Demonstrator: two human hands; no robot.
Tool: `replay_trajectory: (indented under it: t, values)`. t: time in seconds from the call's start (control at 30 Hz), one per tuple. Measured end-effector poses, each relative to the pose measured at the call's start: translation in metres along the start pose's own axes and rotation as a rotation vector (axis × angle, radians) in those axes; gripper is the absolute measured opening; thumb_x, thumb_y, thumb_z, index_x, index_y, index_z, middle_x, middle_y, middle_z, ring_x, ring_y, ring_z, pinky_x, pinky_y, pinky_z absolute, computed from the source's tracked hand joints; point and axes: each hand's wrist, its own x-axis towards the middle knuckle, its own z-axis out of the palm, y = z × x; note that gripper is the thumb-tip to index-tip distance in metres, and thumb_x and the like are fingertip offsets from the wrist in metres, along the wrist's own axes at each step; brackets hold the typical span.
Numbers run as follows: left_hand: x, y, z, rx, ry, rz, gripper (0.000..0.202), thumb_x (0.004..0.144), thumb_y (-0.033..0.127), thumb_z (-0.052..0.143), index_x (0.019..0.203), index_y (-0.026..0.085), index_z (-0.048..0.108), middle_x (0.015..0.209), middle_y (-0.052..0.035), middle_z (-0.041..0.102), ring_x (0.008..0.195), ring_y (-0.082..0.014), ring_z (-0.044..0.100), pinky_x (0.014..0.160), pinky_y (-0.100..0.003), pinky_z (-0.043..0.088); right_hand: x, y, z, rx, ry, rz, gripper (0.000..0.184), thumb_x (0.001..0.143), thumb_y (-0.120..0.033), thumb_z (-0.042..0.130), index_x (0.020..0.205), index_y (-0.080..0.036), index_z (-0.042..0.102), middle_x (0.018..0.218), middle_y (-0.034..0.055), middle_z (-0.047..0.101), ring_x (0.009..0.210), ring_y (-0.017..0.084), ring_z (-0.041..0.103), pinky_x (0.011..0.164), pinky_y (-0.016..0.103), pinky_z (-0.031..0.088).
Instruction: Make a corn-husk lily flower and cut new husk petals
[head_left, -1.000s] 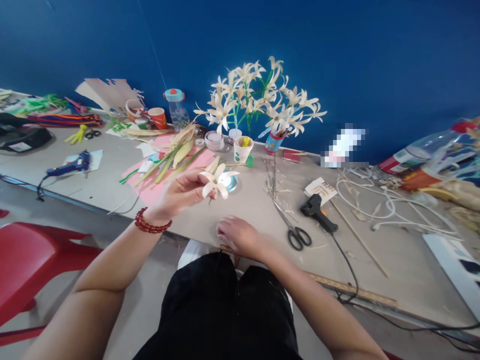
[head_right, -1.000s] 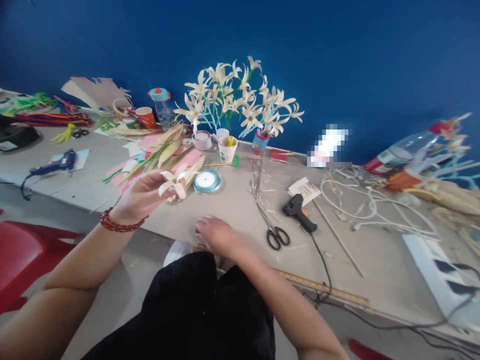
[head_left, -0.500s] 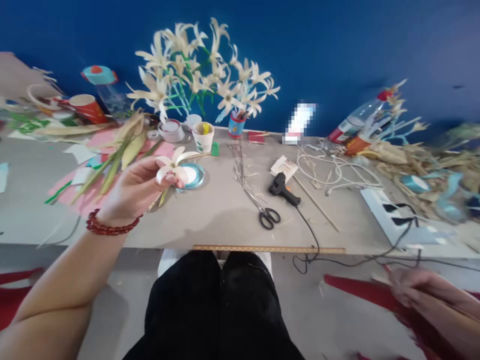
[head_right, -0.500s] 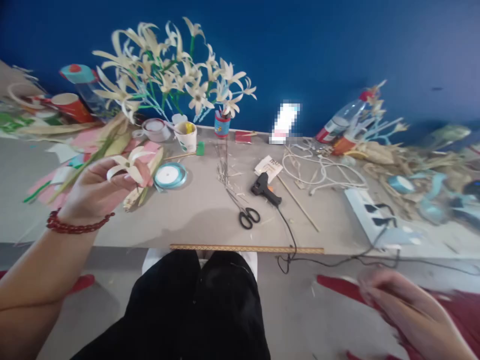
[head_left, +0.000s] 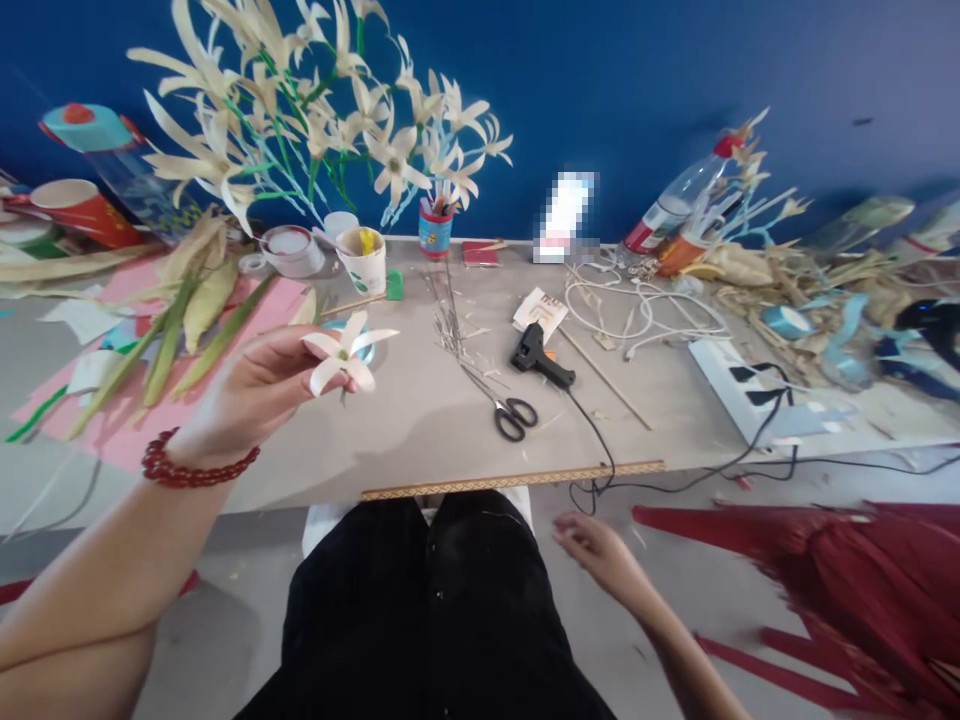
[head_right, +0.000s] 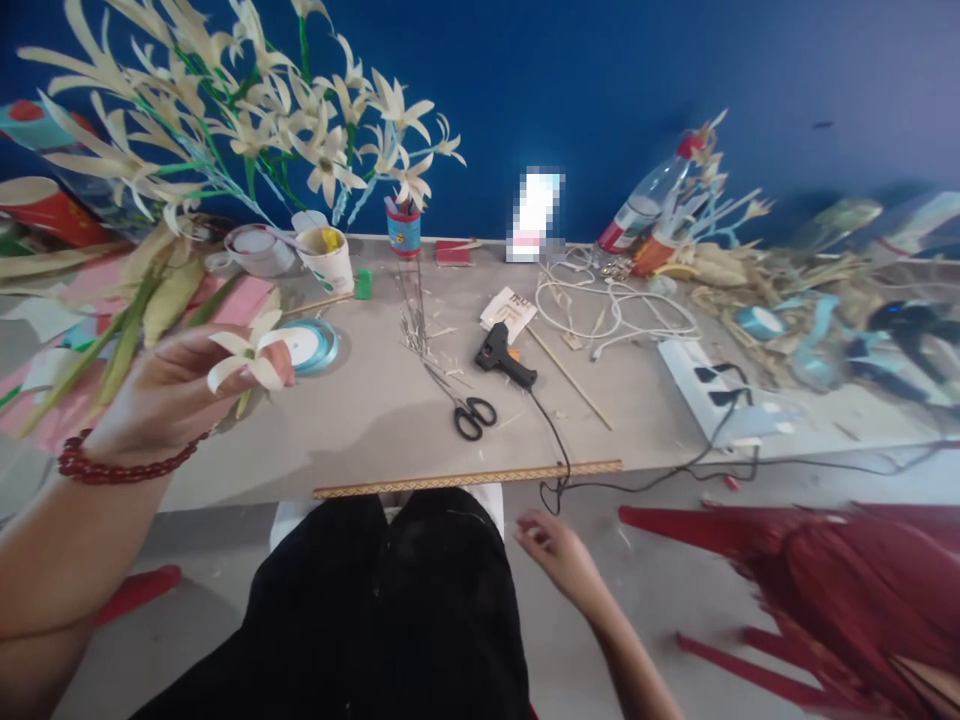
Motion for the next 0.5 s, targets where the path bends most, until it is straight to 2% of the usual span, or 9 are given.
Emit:
replay_trajectory:
  t: [0.07,0.13,0.23,0.33,0.37,0.4,0.43,0.5]
  values:
    - [-0.003,0.001,0.002,0.013,0.006,-0.006,0.006,0.088,0.02,0.067,0.093,0.018,0.069,0.088,-0.0064,0.074,0.076,-0.0174,0.065,0.067,-0.032,0.051,0.015,-0.022,0.025,0.053,-0.026,-0.064,0.025,0.084,-0.043,0.059,0.092,-0.022,0.07,0.084,0.0041,0.071,0.069,0.021,0.064,0.066,0.033,0.051]
    - [-0.007,0.002,0.001,0.022,0.004,-0.012,0.006,0.089,0.02,0.066,0.093,0.018,0.07,0.086,-0.0067,0.074,0.075,-0.0181,0.064,0.065,-0.032,0.05,0.025,-0.036,0.041,0.068,-0.025,-0.084,0.019,0.082,-0.039,0.062,0.084,-0.022,0.068,0.077,0.0016,0.067,0.066,0.02,0.061,0.065,0.033,0.049]
    - [-0.013,0.001,-0.004,0.016,0.025,-0.057,0.006,0.088,0.021,0.066,0.093,0.019,0.07,0.085,-0.0072,0.074,0.075,-0.0184,0.064,0.067,-0.033,0.051,0.03,-0.035,0.046,0.107,-0.013,-0.088,0.021,0.083,-0.039,0.062,0.073,-0.021,0.064,0.067,-0.0011,0.06,0.061,0.018,0.057,0.062,0.031,0.047]
    - [-0.02,-0.004,-0.011,-0.008,0.073,-0.141,0.005,0.087,0.022,0.068,0.09,0.018,0.071,0.087,-0.0068,0.073,0.079,-0.0186,0.064,0.07,-0.033,0.051,0.018,-0.015,0.029,0.187,0.023,-0.043,0.029,0.089,-0.046,0.055,0.074,-0.022,0.062,0.06,-0.0017,0.057,0.054,0.018,0.056,0.054,0.031,0.048]
    - [-0.021,-0.006,-0.012,-0.014,0.079,-0.159,0.005,0.087,0.022,0.068,0.089,0.018,0.071,0.088,-0.0067,0.073,0.08,-0.0187,0.063,0.071,-0.033,0.051,0.009,-0.007,0.019,0.224,0.057,-0.012,0.032,0.091,-0.049,0.052,0.077,-0.022,0.062,0.062,-0.0006,0.059,0.053,0.018,0.058,0.053,0.032,0.049]
    - [-0.022,-0.007,-0.014,-0.015,0.076,-0.171,0.005,0.087,0.022,0.068,0.087,0.018,0.071,0.088,-0.0068,0.073,0.08,-0.0189,0.063,0.071,-0.033,0.051,-0.001,0.0,0.008,0.317,0.153,0.051,0.035,0.09,-0.053,0.053,0.076,-0.023,0.063,0.063,0.0008,0.061,0.054,0.02,0.061,0.053,0.033,0.051]
    - [-0.022,-0.009,-0.015,-0.018,0.069,-0.172,0.006,0.088,0.022,0.067,0.087,0.018,0.07,0.088,-0.0069,0.073,0.08,-0.0189,0.063,0.071,-0.033,0.05,-0.014,0.005,-0.005,0.336,0.227,0.08,0.038,0.088,-0.057,0.055,0.073,-0.023,0.063,0.065,0.003,0.063,0.056,0.023,0.064,0.052,0.036,0.052]
    - [-0.022,-0.012,-0.017,-0.03,0.057,-0.16,0.005,0.088,0.021,0.066,0.089,0.018,0.07,0.088,-0.0068,0.073,0.079,-0.018,0.062,0.072,-0.032,0.05,-0.04,0.009,-0.032,0.263,0.299,0.122,0.033,0.086,-0.054,0.062,0.083,-0.022,0.067,0.083,0.0067,0.069,0.074,0.028,0.07,0.055,0.039,0.056]
